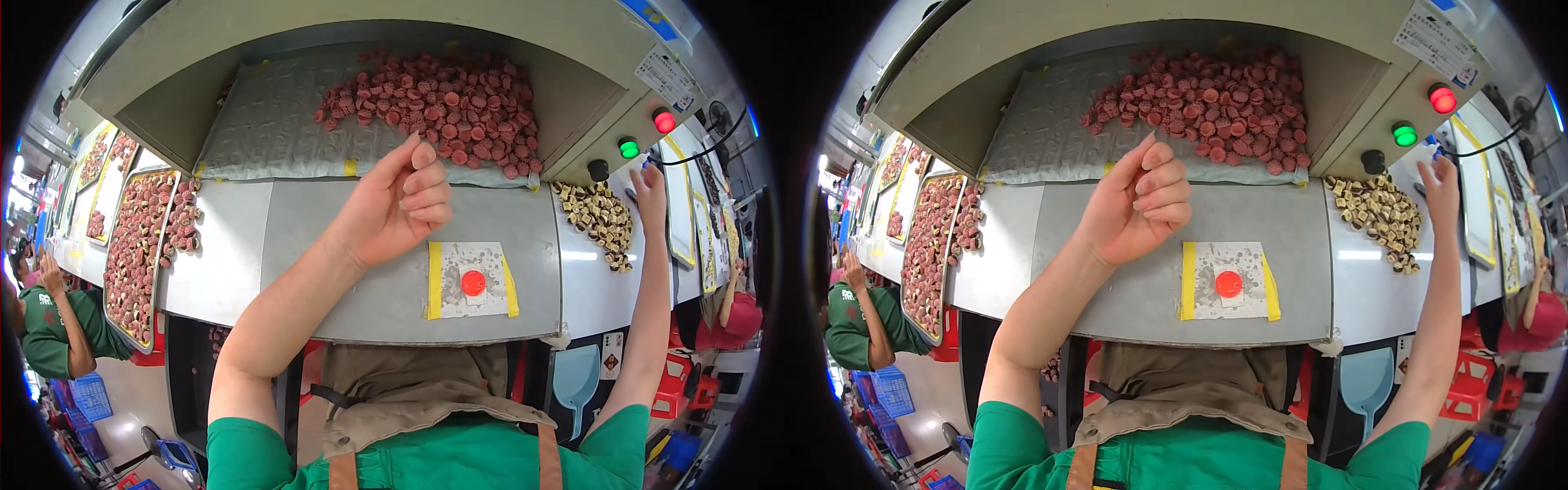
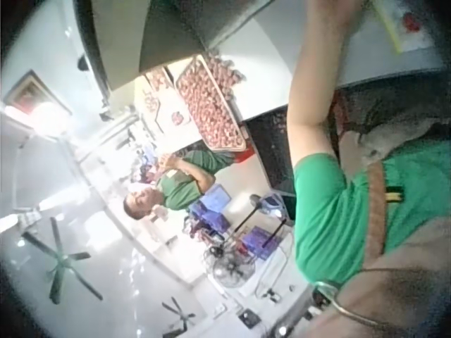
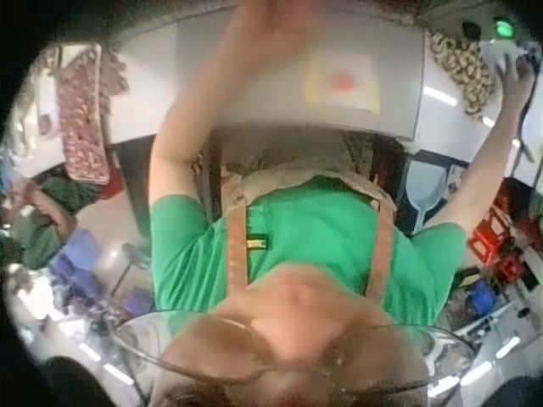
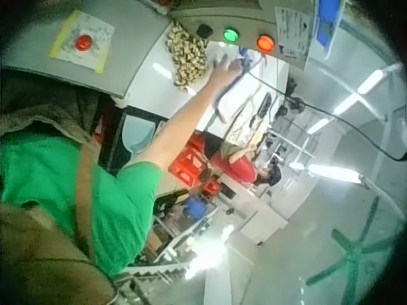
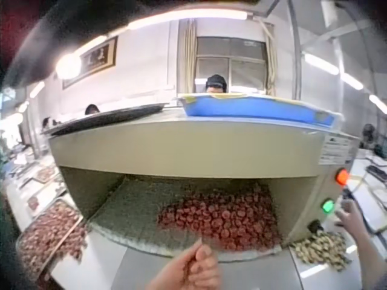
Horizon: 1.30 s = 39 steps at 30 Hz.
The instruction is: The person assembles toy components by dipping small pieces into a glue dish, pressing them into pink cap pieces by hand, and refilling the glue dish using a squeeze bottle.
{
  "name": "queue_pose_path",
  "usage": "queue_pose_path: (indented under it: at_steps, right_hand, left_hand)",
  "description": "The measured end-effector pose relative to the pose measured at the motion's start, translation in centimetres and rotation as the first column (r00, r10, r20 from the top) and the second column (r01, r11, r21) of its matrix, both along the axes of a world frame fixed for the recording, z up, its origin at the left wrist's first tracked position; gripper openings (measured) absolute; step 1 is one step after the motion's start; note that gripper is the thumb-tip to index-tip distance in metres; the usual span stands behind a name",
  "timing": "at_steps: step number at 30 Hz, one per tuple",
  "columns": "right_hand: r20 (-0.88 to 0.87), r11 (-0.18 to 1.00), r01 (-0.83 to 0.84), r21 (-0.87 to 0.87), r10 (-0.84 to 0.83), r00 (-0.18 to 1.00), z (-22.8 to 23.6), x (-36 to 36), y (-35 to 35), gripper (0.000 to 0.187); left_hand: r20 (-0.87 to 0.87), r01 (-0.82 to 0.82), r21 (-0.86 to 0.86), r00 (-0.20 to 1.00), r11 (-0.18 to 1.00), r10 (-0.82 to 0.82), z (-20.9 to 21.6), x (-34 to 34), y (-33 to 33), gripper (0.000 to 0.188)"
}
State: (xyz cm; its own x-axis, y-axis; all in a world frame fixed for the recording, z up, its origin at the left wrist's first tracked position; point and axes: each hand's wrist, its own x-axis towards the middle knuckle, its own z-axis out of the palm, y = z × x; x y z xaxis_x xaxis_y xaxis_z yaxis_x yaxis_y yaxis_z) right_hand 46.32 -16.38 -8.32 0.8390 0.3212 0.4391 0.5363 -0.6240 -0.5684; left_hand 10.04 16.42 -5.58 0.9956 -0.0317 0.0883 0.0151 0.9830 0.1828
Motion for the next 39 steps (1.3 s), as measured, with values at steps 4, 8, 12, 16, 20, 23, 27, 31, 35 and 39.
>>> queue_pose_path:
  at_steps: [4, 8, 12, 16, 20, 23, 27, 31, 35, 39]
  right_hand:
    - [-0.051, 0.994, -0.093, 0.064, 0.097, 0.994, 1.8, -5.8, -2.2, 0.034]
    - [-0.013, 0.964, -0.212, -0.158, 0.213, 0.977, 3.4, -15.4, -0.2, 0.021]
    - [0.088, 0.915, -0.274, -0.295, 0.312, 0.946, 2.9, -19.8, 2.3, 0.023]
    - [0.190, 0.899, -0.246, -0.363, 0.330, 0.925, 2.8, -20.4, 2.9, 0.020]
    - [0.230, 0.893, -0.250, -0.375, 0.351, 0.908, 2.8, -20.4, 3.0, 0.015]
    - [0.283, 0.879, -0.227, -0.419, 0.364, 0.887, 2.5, -20.2, 2.2, 0.015]
    - [0.277, 0.870, -0.283, -0.404, 0.411, 0.868, 2.7, -21.0, 2.3, 0.014]
    - [0.022, 0.894, -0.422, -0.152, 0.430, 0.902, 2.0, -23.2, 3.3, 0.014]
    - [-0.056, 0.906, -0.397, -0.150, 0.393, 0.918, -1.0, -22.6, -2.3, 0.023]
    - [-0.011, 0.891, -0.434, -0.136, 0.437, 0.899, 1.1, -27.0, 1.2, 0.027]
  left_hand:
    - [0.020, 0.008, 0.017, 1.000, 1.000, -0.008, -0.2, 0.1, 0.2, 0.034]
    - [0.005, 0.032, 0.029, 0.999, 0.999, -0.032, 0.0, 0.0, 0.1, 0.036]
    - [0.057, 0.053, 0.037, 0.997, 0.998, -0.055, 0.1, -0.2, 0.3, 0.038]
    - [0.100, 0.071, 0.045, 0.992, 0.996, -0.075, 0.4, -0.3, 0.6, 0.039]
    - [0.102, 0.028, 0.083, 0.994, 0.996, -0.037, 1.3, -0.6, 1.2, 0.040]
    - [-0.106, -0.148, 0.548, 0.964, 0.823, 0.244, 2.2, -0.2, 2.7, 0.037]
    - [0.485, -0.171, 0.865, 0.520, -0.471, 0.703, -0.3, 0.3, 10.0, 0.034]
    - [0.654, 0.345, 0.073, 0.692, -0.936, 0.306, -4.9, -0.9, 17.9, 0.032]
    - [0.328, 0.217, 0.807, 0.609, -0.550, 0.722, -2.3, 3.6, 11.3, 0.044]
    - [0.451, 0.281, 0.758, 0.425, -0.588, 0.785, -4.2, 4.8, 8.8, 0.050]
